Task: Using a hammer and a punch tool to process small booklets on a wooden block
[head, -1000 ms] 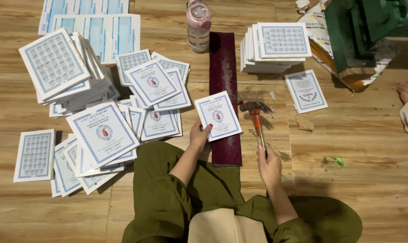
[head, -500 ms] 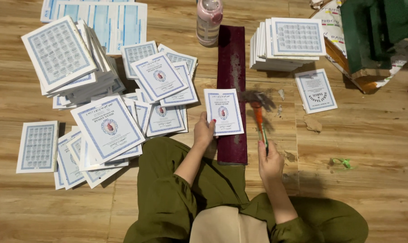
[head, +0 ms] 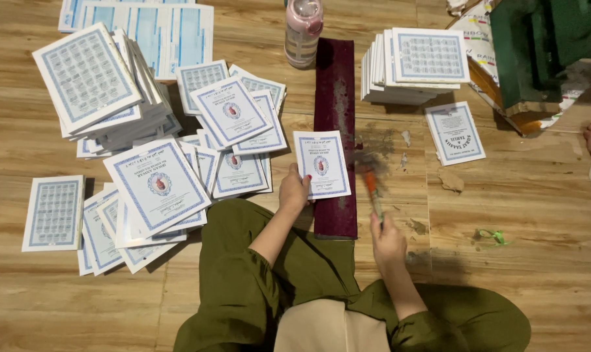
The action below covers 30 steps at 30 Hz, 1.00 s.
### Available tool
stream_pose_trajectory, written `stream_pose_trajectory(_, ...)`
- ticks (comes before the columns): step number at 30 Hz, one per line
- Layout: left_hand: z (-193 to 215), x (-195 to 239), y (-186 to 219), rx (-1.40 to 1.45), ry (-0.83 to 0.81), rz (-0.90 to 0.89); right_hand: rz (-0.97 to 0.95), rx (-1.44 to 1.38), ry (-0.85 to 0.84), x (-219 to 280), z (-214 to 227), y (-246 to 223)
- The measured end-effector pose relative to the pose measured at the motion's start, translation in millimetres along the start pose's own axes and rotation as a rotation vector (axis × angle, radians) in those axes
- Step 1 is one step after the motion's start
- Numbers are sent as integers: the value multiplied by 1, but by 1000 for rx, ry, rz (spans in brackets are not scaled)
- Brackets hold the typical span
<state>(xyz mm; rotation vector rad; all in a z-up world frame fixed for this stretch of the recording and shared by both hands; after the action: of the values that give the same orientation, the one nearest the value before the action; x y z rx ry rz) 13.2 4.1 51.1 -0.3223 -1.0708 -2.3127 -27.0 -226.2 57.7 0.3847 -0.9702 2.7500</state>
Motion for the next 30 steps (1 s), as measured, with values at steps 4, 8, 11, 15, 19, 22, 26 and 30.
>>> stream_pose_trajectory(4,-8,-19,-14,-23,17,-35,-35,91,-104,-9,9,-8)
stream_pose_trajectory(8,-15,-27,-24,33,6,-54,142,-107,145,-6,16,-20)
stream_pose_trajectory(11,2,0,-5,62,-18,-54,108,-28,82,-8,1,-9)
stream_pose_trajectory(15,12,10,3,65,-18,-38,6,11,-142,1,19,-40)
stream_pose_trajectory(19,-27,-37,-39,52,-4,-53,163,-93,57,-6,23,-41)
stream_pose_trajectory(22,-28,-36,-39,69,-6,-51,199,-199,120,-7,11,-28)
stream_pose_trajectory(26,-32,-39,-43,63,4,-67,9,108,-111,-13,16,-39)
stream_pose_trajectory(30,-30,-37,-40,31,3,-66,63,-74,15,-7,21,-55)
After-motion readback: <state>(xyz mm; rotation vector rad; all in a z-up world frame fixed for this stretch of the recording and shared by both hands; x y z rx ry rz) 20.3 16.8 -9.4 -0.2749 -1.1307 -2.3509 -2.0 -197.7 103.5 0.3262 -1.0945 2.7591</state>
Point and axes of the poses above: each hand's wrist, its own x-axis away from the middle knuckle, its own z-axis out of the back of the hand, y = z × x, the point moved 3 cm from there along -x, towards the middle knuckle, and after that the axes turned 10 degrees about -x, right-handed, at the moved point
